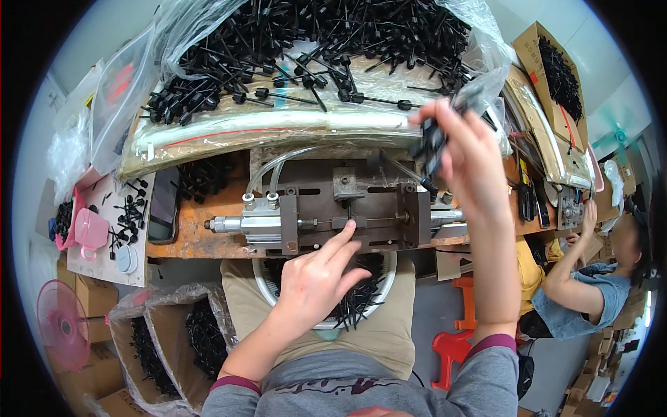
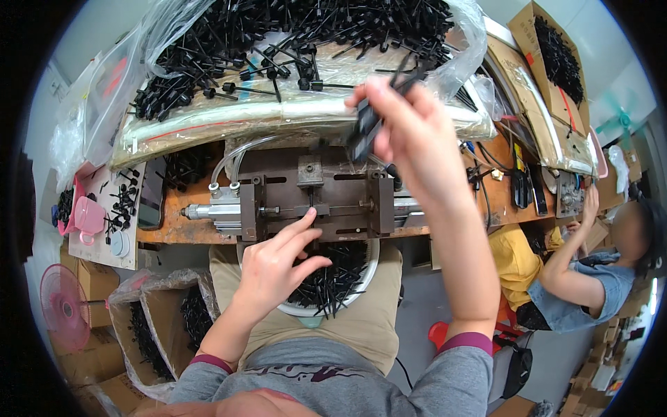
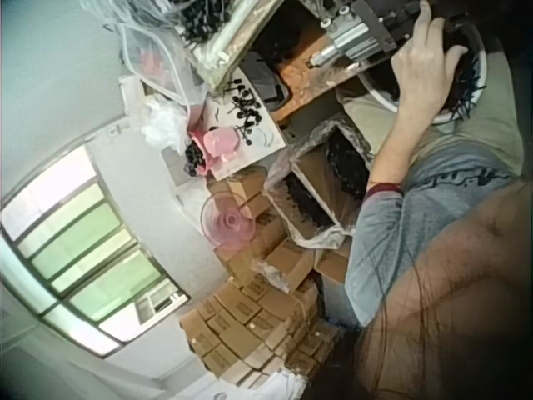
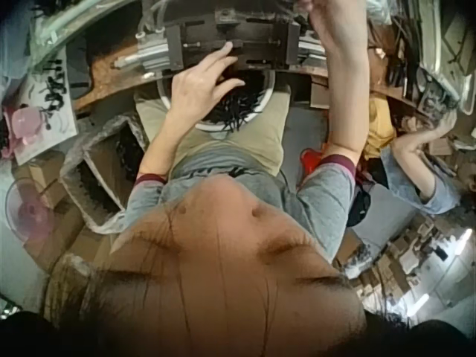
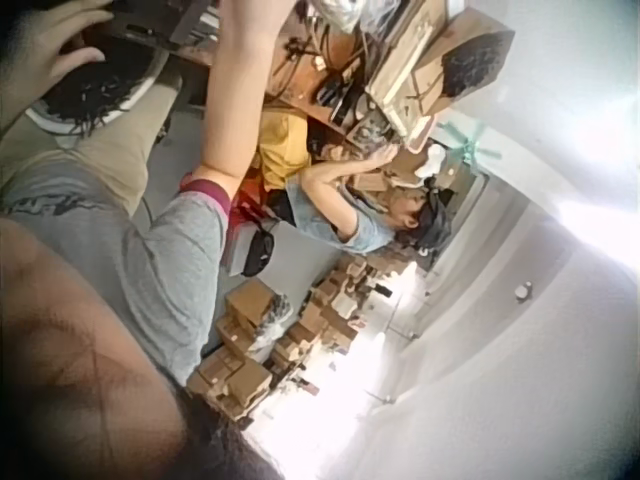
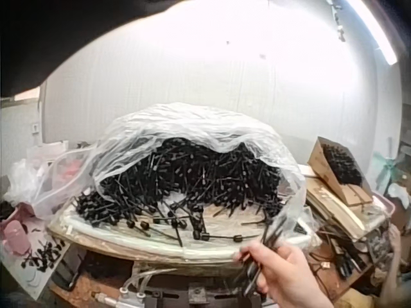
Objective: Assembling black plastic connector components using a manual press machine at a workstation.
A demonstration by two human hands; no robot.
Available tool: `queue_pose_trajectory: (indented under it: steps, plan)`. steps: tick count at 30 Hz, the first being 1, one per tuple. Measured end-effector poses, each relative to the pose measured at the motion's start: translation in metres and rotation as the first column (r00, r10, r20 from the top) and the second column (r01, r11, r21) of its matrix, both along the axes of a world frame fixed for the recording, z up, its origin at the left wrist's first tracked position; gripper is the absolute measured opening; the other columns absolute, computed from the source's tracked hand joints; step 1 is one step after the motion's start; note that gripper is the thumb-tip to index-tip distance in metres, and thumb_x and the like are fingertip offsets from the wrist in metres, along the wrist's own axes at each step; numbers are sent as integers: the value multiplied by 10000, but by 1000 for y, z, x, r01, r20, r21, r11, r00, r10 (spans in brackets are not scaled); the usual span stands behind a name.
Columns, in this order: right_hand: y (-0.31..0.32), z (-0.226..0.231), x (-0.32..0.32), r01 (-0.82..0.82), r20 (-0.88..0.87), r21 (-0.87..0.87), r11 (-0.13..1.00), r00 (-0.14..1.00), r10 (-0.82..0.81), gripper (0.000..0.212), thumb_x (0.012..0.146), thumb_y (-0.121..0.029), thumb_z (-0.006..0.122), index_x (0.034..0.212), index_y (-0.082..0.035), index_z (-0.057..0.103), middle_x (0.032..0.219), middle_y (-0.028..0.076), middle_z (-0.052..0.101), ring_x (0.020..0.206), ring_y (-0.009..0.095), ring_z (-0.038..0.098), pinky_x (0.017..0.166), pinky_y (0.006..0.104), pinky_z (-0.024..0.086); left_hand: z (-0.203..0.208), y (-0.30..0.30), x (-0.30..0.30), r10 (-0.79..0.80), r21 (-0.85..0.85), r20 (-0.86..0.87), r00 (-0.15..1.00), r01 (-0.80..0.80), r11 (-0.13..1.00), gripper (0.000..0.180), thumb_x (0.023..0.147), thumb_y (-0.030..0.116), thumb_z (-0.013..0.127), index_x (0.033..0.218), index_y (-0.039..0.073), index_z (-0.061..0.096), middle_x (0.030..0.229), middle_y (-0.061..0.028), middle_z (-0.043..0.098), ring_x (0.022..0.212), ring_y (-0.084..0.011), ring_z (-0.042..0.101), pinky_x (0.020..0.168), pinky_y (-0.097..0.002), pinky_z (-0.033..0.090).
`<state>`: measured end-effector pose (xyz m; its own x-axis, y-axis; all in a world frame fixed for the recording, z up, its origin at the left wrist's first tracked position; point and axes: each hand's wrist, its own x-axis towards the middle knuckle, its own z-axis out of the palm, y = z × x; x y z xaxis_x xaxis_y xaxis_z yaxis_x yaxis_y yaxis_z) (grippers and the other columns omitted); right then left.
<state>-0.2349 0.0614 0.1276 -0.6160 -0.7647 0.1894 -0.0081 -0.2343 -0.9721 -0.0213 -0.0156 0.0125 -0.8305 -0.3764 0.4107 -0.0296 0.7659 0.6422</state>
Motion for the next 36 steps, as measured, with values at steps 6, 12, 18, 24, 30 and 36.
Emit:
queue_pose_trajectory:
  steps: [6,12,18,24,30,36]
  plan:
    - [38,-59,53,-211,391,50,976,904,175,189,962,-200,637,1031,-24,625,961,124,704,494,32,525,443,149,433,30,4,23,-53,804,-232,971,222,551,626,730,-106,755,1321,-26,565,1196,-180,651,898,-195,697,722,-286,603]
    - [52,-83,51,-42,429,-32,999,902,52,204,1003,-217,565,1018,-23,628,973,137,707,492,21,525,429,138,407,24,0,34,-208,371,-284,936,307,877,298,730,-16,797,1021,7,739,1004,-128,708,804,-177,689,645,-271,576]
    - [66,-82,61,127,315,17,992,941,-126,254,1020,-229,533,1009,4,634,983,164,698,498,58,533,433,165,404,0,4,13,-39,24,-166,985,44,999,281,739,-3,766,1015,-2,708,1233,-160,640,822,-195,689,693,-296,578]
    - [75,-85,72,124,294,49,991,946,-133,276,1018,-221,536,957,21,652,946,119,679,510,52,529,437,159,395,-16,4,-3,3,-336,-44,999,-17,942,232,741,60,716,959,-18,702,1226,-169,657,693,-156,648,621,-267,513]
    - [76,-87,83,114,197,150,982,970,-142,211,974,-161,607,913,31,670,846,92,679,511,58,549,419,175,392,-10,3,-7,18,-339,-8,1000,-20,941,241,707,74,745,933,-4,711,1197,-157,677,638,-160,646,602,-266,498]
    - [77,-94,86,140,121,260,956,977,-176,178,952,-128,646,854,17,682,798,63,671,481,37,541,400,172,385,-3,1,-4,-5,-253,-5,1000,3,968,266,706,116,792,944,26,717,1149,-126,695,665,-180,666,584,-274,501]
